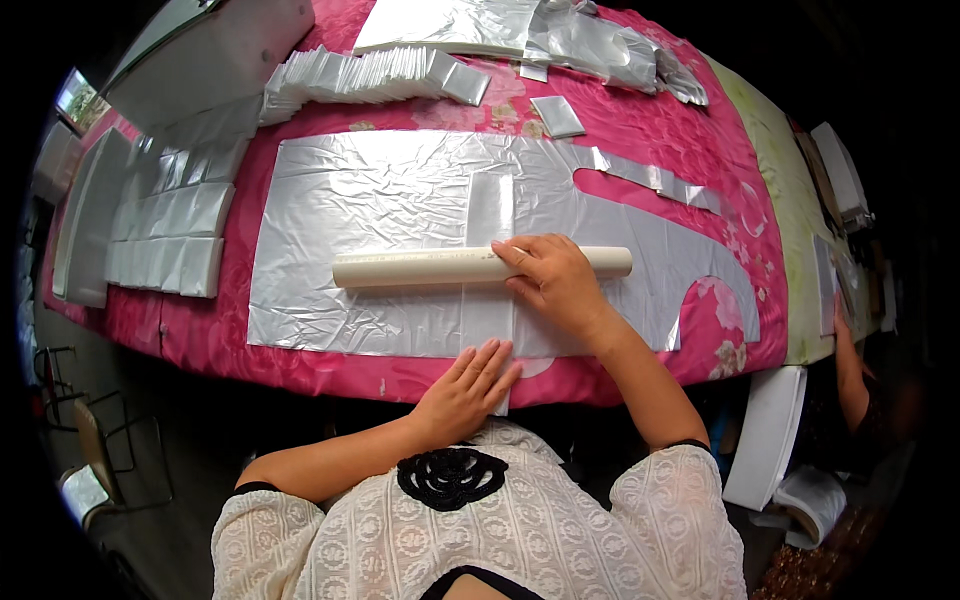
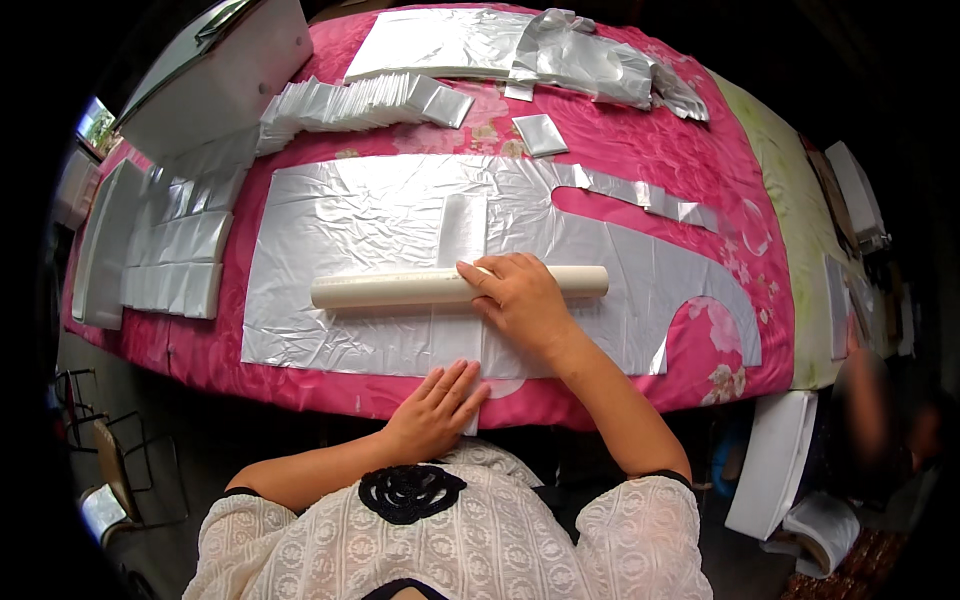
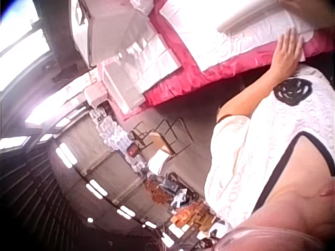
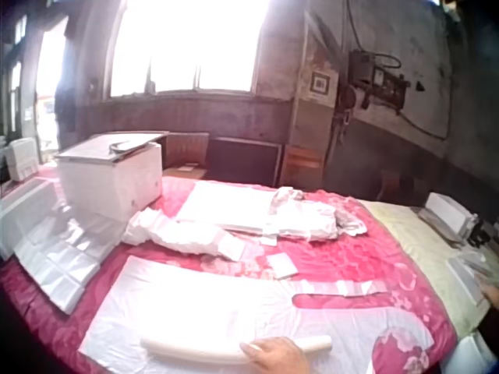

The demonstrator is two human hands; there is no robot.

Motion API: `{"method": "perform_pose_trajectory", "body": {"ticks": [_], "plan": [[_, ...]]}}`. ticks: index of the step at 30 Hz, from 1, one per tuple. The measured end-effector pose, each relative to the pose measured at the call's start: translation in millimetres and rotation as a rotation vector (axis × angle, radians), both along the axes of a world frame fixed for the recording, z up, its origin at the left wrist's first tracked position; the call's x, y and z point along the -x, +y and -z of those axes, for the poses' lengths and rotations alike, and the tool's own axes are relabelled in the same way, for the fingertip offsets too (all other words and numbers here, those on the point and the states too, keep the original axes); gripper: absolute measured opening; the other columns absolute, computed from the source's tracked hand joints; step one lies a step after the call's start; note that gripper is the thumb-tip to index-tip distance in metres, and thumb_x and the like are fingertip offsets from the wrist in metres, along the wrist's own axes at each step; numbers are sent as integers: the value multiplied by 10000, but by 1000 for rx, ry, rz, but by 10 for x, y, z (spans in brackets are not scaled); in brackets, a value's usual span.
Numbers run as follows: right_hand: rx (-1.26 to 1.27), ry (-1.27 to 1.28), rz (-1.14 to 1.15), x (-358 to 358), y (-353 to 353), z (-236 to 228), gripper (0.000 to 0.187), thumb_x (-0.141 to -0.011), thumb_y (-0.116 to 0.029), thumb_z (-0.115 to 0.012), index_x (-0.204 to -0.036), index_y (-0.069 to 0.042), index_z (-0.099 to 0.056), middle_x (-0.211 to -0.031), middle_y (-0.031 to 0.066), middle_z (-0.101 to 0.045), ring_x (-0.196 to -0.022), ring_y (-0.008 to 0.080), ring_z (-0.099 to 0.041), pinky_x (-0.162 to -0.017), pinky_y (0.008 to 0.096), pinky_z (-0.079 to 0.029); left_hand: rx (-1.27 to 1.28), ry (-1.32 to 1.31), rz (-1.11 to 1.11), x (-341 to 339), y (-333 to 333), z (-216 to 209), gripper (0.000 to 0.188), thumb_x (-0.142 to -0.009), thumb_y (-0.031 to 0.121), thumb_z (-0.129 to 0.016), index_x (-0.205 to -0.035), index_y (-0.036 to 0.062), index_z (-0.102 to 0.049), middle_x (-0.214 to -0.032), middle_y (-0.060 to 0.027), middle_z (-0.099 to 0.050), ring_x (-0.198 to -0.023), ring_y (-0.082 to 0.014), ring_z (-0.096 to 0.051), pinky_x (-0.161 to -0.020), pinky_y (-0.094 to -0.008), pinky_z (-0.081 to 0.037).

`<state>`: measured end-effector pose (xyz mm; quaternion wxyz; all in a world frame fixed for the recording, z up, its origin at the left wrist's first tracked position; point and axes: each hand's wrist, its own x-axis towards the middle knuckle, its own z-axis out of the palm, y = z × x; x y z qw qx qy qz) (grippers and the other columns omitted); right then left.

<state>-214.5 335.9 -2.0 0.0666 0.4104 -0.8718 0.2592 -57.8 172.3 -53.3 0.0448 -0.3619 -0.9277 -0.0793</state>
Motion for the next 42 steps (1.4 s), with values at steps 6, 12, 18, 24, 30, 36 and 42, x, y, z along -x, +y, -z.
{"method": "perform_pose_trajectory", "body": {"ticks": [6, 12, 18, 24, 30, 36, 42], "plan": [[29, 65, 124, 905, -211, 71, 393, -731, -131, -675, -1119, -139, -611, -1013, 48, -629, -967, 254, -555, -886, 374, -412, -81, -84, 129, 47, -111, -140, 560, -824, 163, -434, -1344, -14, -325, -1421, -193, -287, -1318, -299, -296, -1069, -421, -250], [55, 191, 22, 773, -196, -35, 390, -716, -63, -661, -1102, -93, -609, -1083, 88, -608, -1064, 267, -529, -952, 367, -400, -128, -109, 161, 110, -340, -167, 507, -805, 141, -464, -1282, -25, -413, -1399, -163, -337, -1303, -265, -329, -1069, -407, -271], [-55, -207, -365, -169, 44, 33, 358, -687, 10, -577, -1041, -27, -614, -1194, 101, -548, -1142, 269, -482, -945, 372, -416, -205, -126, 356, 184, -456, -195, 408, -796, 140, -494, -1188, 27, -519, -1308, -127, -454, -1238, -253, -414, -1052, -404, -307], [5, -157, -327, -520, 110, 11, 394, -672, -39, -608, -1066, -26, -592, -1171, 118, -549, -1117, 278, -500, -923, 363, -429, -568, -137, 333, 310, -518, -216, 373, -781, 174, -552, -1132, 46, -560, -1247, -98, -517, -1135, -242, -507, -991, -398, -386], [73, -22, -98, -593, 33, 198, 332, -670, -57, -634, -999, -37, -607, -1036, 92, -592, -925, 254, -569, -790, 350, -479, -271, 57, 168, 574, -509, -347, 410, -733, 94, -570, -1131, 3, -544, -1183, -122, -559, -1086, -249, -546, -946, -377, -419], [106, -44, -3, -553, 63, 189, 276, -665, -33, -655, -935, -91, -664, -946, 63, -629, -865, 237, -587, -694, 323, -500, -383, -14, 23, 661, -498, -215, 464, -673, 90, -617, -1129, 22, -557, -1046, -114, -617, -978, -248, -597, -832, -369, -474], [191, -450, 187, -368, -22, 72, 133, -770, -113, -602, -842, -11, -649, -727, 144, -623, -653, 287, -601, -607, 334, -480, -695, -517, -418, 782, -420, -463, 339, -823, 135, -547, -1138, 11, -553, -842, -141, -644, -783, -283, -630, -737, -348, -480]]}}
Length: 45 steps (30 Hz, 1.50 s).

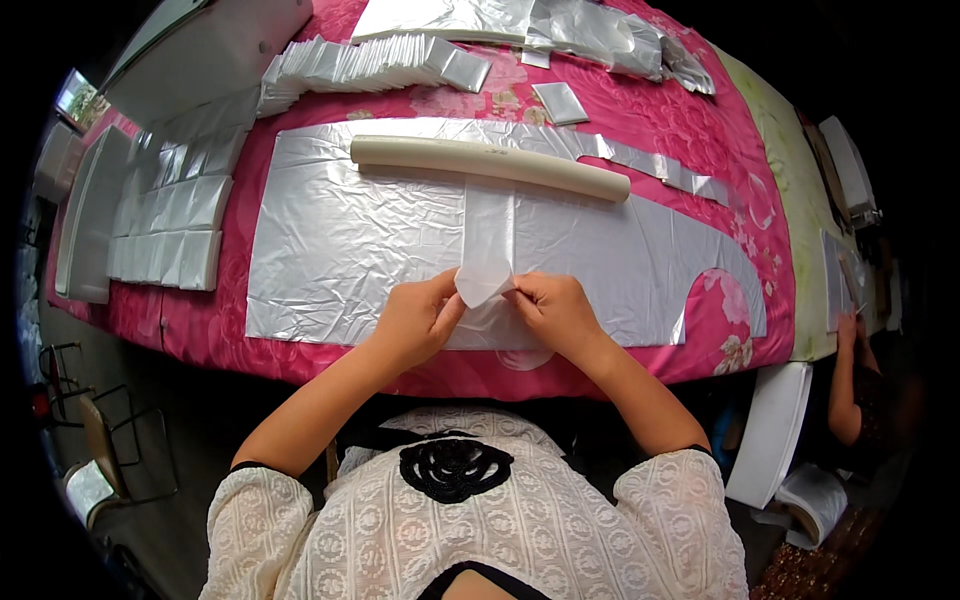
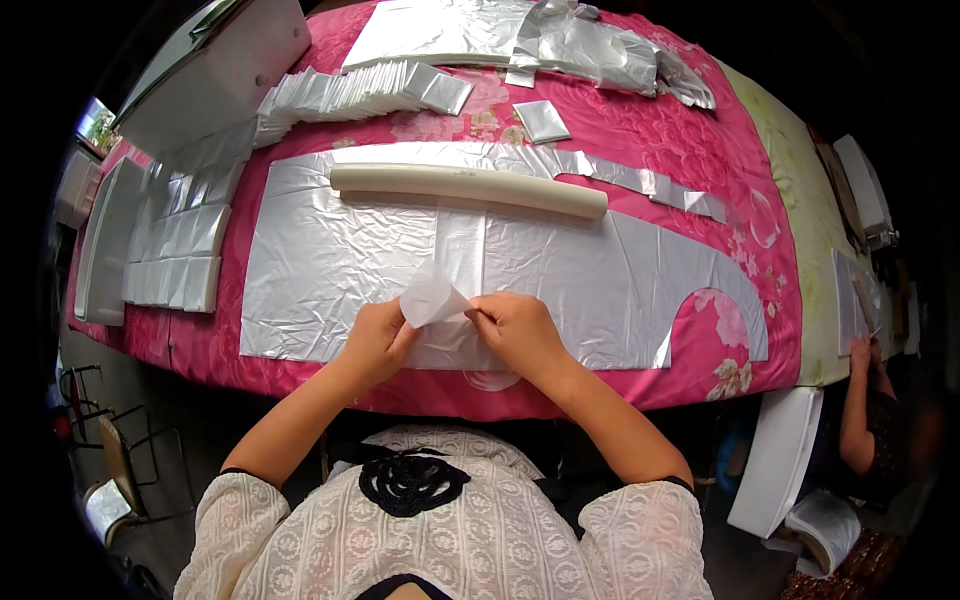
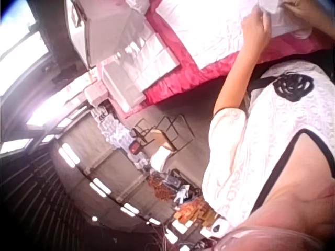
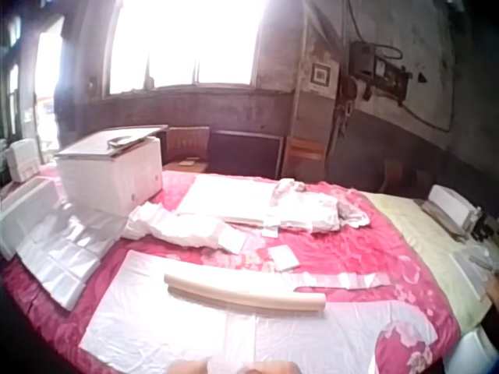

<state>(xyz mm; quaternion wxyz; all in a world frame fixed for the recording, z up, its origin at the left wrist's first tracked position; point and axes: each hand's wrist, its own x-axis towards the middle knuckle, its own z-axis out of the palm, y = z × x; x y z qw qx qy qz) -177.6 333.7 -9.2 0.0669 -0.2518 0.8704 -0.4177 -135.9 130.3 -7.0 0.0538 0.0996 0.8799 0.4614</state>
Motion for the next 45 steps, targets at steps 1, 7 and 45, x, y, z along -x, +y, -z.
{"method": "perform_pose_trajectory", "body": {"ticks": [1, 7, 45], "plan": [[-11, -66, 41, 28, -40, -43, 147, -780, -128, -595, -839, -4, -647, -715, 153, -621, -640, 292, -603, -598, 331, -476, -125, -77, -104, 25, 11, -12, 335, -849, 151, -526, -1153, 10, -547, -780, -147, -647, -742, -300, -629, -725, -348, -476], [-2, -497, 198, 222, -137, -115, 243, -816, -199, -581, -787, 31, -651, -590, 117, -623, -518, 178, -607, -537, 292, -463, 21, 332, -38, 20, 59, 146, 565, -865, 232, -516, -1329, -29, -325, -1270, -230, -427, -1124, -360, -453, -950, -404, -353], [-88, 268, -342, 459, 32, 3, 430, -675, 23, -529, -1102, -8, -569, -1239, 137, -520, -1181, 296, -455, -1008, 382, -350, 429, 640, 158, 121, 140, 264, 122, -725, 71, -603, -842, 35, -598, -945, -75, -639, -849, -211, -630, -716, -313, -508]]}}
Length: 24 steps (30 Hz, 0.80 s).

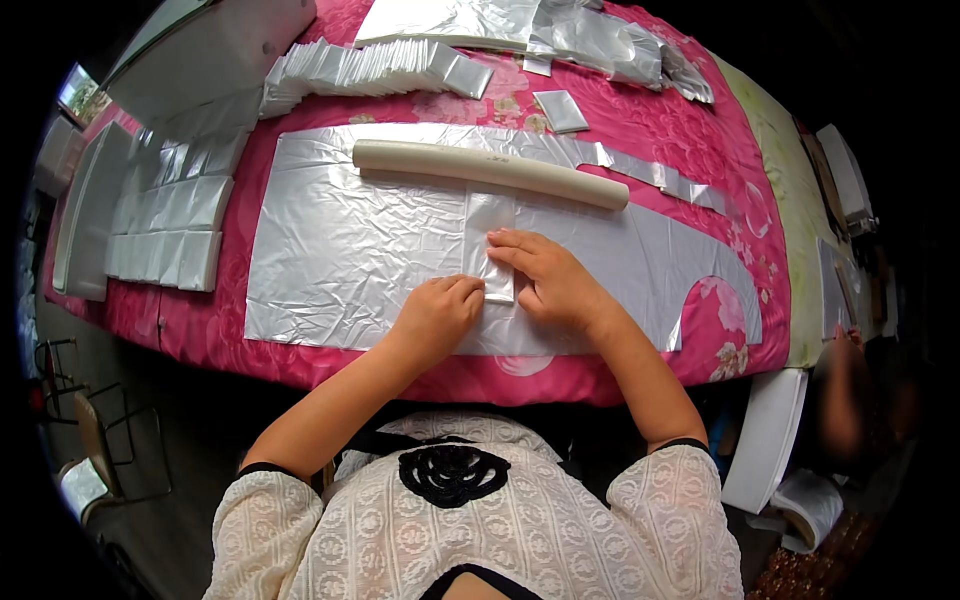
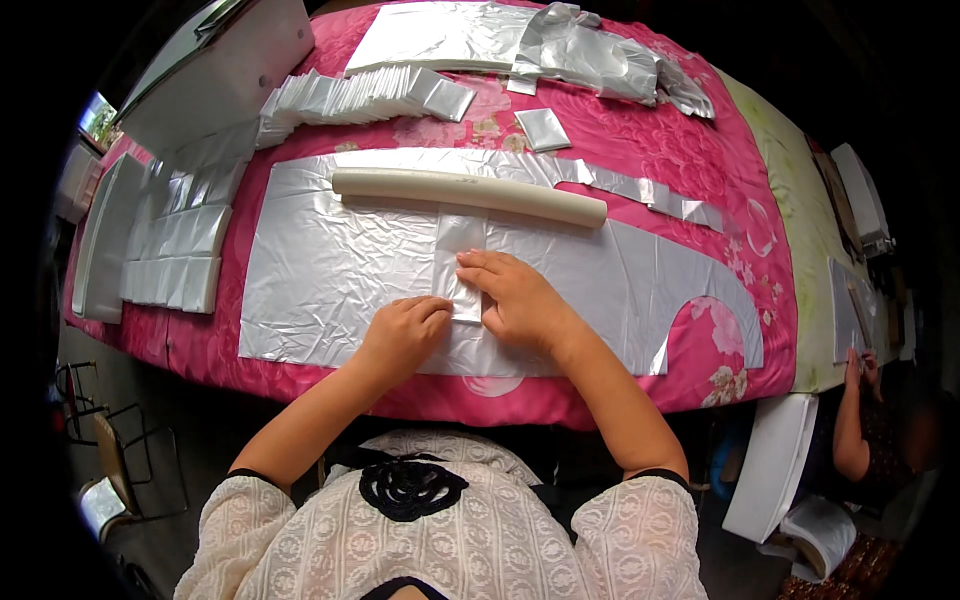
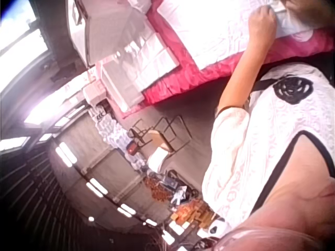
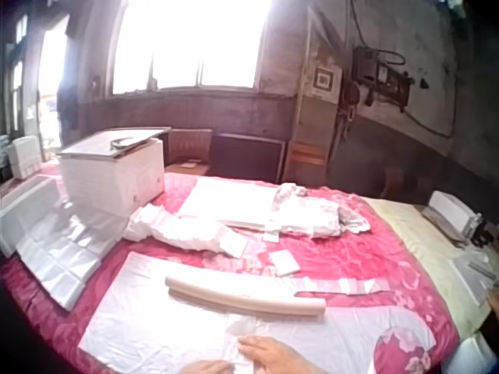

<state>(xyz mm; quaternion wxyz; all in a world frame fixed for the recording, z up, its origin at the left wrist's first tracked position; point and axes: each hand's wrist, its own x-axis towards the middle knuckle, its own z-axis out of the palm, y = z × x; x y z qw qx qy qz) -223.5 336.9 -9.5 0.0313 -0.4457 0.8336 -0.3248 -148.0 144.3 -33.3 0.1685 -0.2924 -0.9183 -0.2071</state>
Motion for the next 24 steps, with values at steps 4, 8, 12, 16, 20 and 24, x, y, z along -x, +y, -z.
{"method": "perform_pose_trajectory", "body": {"ticks": [4, 8, 12, 16, 20, 24], "plan": [[39, 124, 22, -30, 9, 76, 389, -638, 80, -528, -1006, -21, -605, -1115, 104, -596, -1019, 278, -545, -891, 376, -427, -246, -105, 17, 15, -44, -38, 160, -680, 55, -634, -837, 52, -600, -866, -59, -645, -741, -208, -636, -633, -316, -520], [103, 193, 14, -361, 37, 143, 335, -623, 72, -574, -931, -44, -635, -993, 64, -640, -864, 244, -581, -787, 350, -464, -360, -67, 141, -248, -64, -172, 175, -645, 20, -669, -797, 58, -592, -878, -41, -659, -699, -209, -645, -600, -308, -534], [120, 173, 1, -606, 56, 140, 264, -645, 0, -602, -901, -51, -640, -964, 43, -640, -857, 227, -586, -761, 330, -476, -263, -172, 220, -375, -97, -283, 479, -661, 120, -691, -1109, 26, -554, -1067, -111, -607, -948, -251, -603, -822, -345, -505], [144, 72, 17, -633, 121, 152, 287, -662, -3, -615, -938, -74, -651, -957, 45, -641, -848, 231, -587, -730, 325, -483, -109, -279, 244, -344, -192, -135, 602, -675, 108, -672, -1234, 26, -466, -1113, -128, -588, -1000, -256, -579, -918, -373, -453], [108, -114, 92, -575, 165, 73, 317, -674, 31, -624, -970, -77, -665, -941, 63, -652, -827, 252, -594, -727, 324, -484, -207, -258, 118, -355, -153, -39, 536, -745, 97, -626, -1245, 7, -456, -1009, -132, -629, -904, -265, -611, -849, -371, -465], [0, -495, 333, -418, 47, -40, 126, -810, -107, -605, -888, -37, -674, -660, 72, -623, -603, 129, -589, -570, 269, -461, -462, -527, -177, -321, -40, -69, 578, -767, 66, -622, -1291, -23, -395, -804, -126, -653, -692, -227, -637, -663, -316, -487]]}}
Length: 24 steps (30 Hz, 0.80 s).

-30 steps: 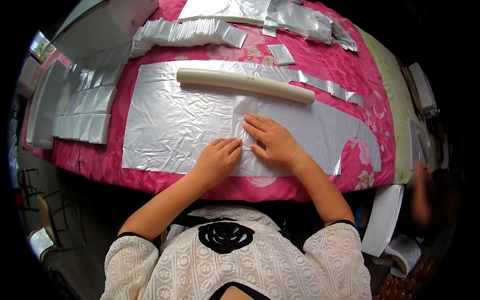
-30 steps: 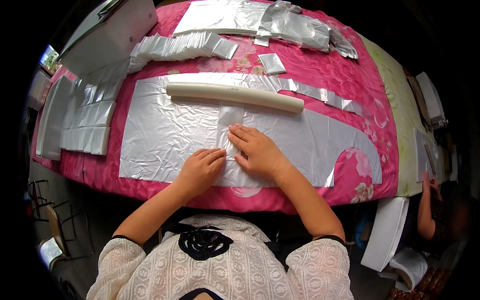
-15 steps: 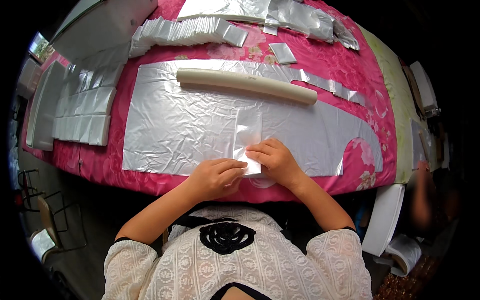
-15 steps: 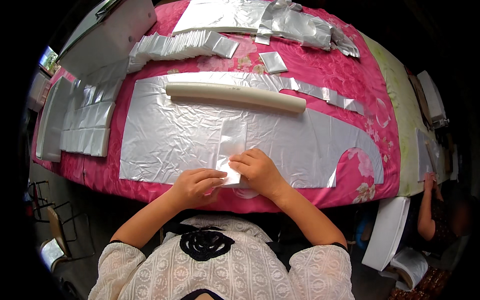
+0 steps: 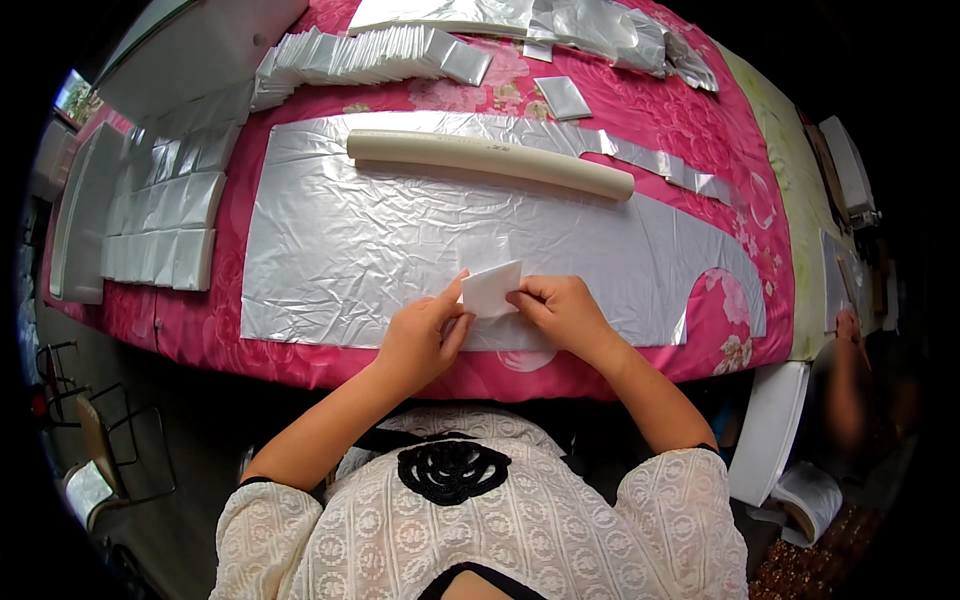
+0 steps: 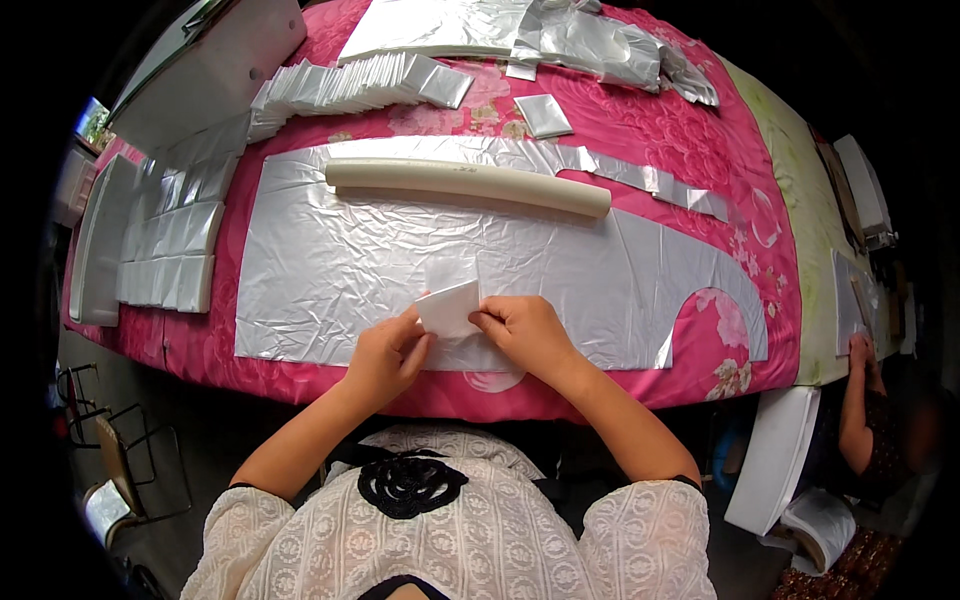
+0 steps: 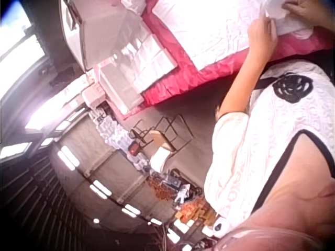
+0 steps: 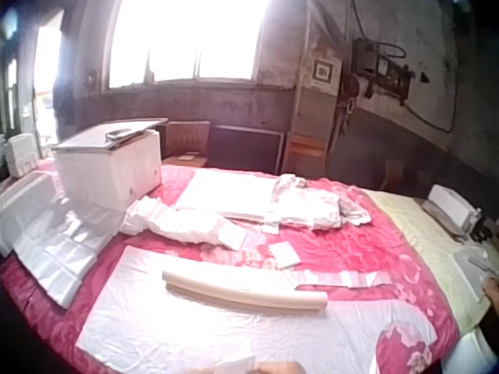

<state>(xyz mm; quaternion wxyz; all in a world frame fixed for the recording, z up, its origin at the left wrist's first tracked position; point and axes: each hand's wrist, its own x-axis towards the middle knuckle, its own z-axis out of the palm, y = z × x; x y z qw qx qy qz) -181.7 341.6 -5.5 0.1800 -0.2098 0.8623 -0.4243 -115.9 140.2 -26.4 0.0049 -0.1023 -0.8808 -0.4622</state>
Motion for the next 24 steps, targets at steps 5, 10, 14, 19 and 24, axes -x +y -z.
{"method": "perform_pose_trajectory", "body": {"ticks": [5, 10, 14, 19, 24], "plan": [[-83, -436, 104, 293, -149, -66, 280, -822, -250, -595, -717, 2, -653, -576, 59, -609, -504, 106, -596, -472, 263, -430, -44, -175, -199, 214, 37, -75, 643, -797, 79, -615, -1330, -84, -294, -668, -119, -640, -549, -144, -607, -531, -253, -464], [-126, -562, 103, 428, -145, -17, 268, -837, -244, -609, -709, -11, -637, -609, 35, -600, -508, 85, -586, -451, 226, -406, -106, -345, -262, 357, 37, -165, 689, -783, 80, -629, -1333, -110, -259, -666, -104, -633, -522, -157, -597, -524, -255, -464], [-139, -570, 105, 420, -169, -53, 265, -845, -238, -609, -703, -15, -626, -618, 24, -589, -502, 77, -577, -441, 209, -384, -148, -258, -272, 357, -14, -162, 645, -770, 83, -638, -1316, -72, -332, -917, -136, -615, -703, -177, -616, -593, -272, -480], [-109, -576, 106, 429, -158, 15, 267, -848, -225, -599, -686, -15, -623, -601, 23, -582, -496, 80, -576, -435, 211, -386, 255, 496, -89, 335, -19, -59, 504, -763, 43, -599, -1241, -17, -453, -1197, -146, -497, -1056, -277, -520, -840, -364, -455], [-60, -560, 97, 430, -142, 67, 278, -832, -231, -593, -659, -17, -632, -561, 44, -593, -500, 97, -597, -458, 239, -431, 432, 320, 91, 306, 222, 44, 681, -817, 293, -557, -1326, -76, -295, -1371, -224, -328, -1290, -357, -292, -1058, -439, -239]]}}
